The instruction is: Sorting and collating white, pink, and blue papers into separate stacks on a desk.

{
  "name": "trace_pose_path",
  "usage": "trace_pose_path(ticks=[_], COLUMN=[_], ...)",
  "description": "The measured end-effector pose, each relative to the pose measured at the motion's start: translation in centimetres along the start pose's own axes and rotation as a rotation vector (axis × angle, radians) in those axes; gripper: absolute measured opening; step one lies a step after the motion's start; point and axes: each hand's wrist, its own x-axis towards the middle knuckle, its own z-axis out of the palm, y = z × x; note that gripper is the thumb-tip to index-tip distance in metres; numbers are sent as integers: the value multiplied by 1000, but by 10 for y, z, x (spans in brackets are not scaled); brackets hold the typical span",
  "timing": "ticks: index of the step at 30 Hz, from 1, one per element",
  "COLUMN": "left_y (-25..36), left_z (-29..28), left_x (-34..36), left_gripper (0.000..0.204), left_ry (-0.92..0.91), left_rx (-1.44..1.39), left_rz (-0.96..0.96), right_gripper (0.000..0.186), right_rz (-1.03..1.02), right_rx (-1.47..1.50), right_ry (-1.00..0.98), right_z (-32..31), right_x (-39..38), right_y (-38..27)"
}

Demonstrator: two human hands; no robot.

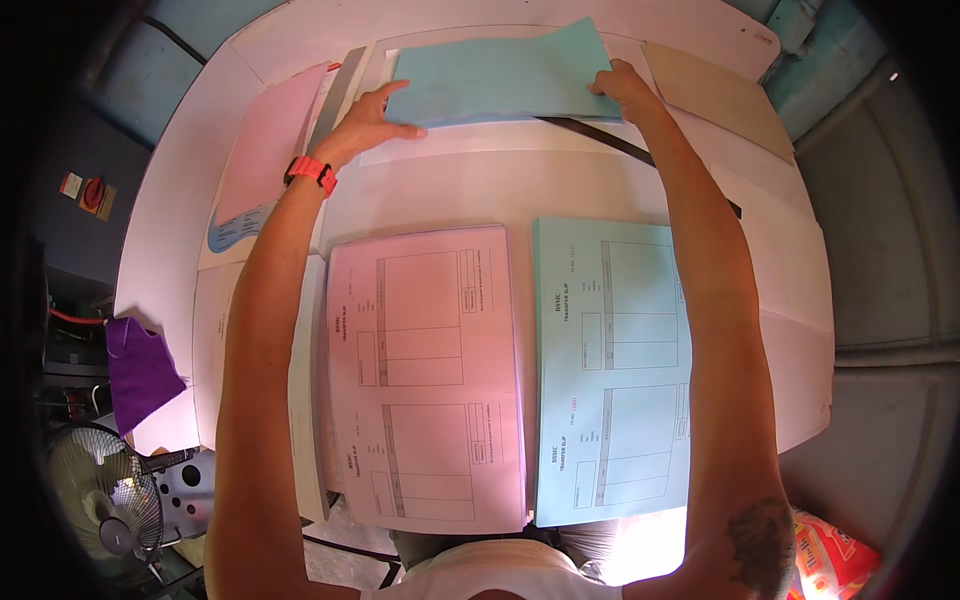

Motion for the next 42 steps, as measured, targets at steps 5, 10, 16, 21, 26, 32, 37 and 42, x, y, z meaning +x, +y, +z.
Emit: trace_pose_path(ticks=[5,10,16,21,26,32,37,42], left_y=[-6,-13,-24,-5,-8,-17,-12,-14], left_z=[-4,5,4,0,5,5,3,4], left_x=[-8,-7,-3,-2,-1,-1,-6,-4], left_gripper=[67,53,54,54,54,55,54,55], left_ry=[-76,19,-52,-100,-74,-23,-70,-46], left_rx=[123,93,25,-29,-51,-50,-117,-65], left_rz=[-23,78,45,-14,-29,38,-56,-39], right_gripper=[54,59,62,46,24,25,24,30], right_rz=[-28,-32,-182,-292,-268,-292,-207,-215], right_rx=[-40,-175,-727,-668,-577,-651,-642,-231], right_ry=[8,13,8,-76,-32,-65,-121,-287], right_z=[9,-1,-29,-64,-86,-82,-86,-182], right_x=[-10,-12,-62,-128,-148,-152,-169,-208], right_y=[-8,-9,6,37,63,62,55,52])
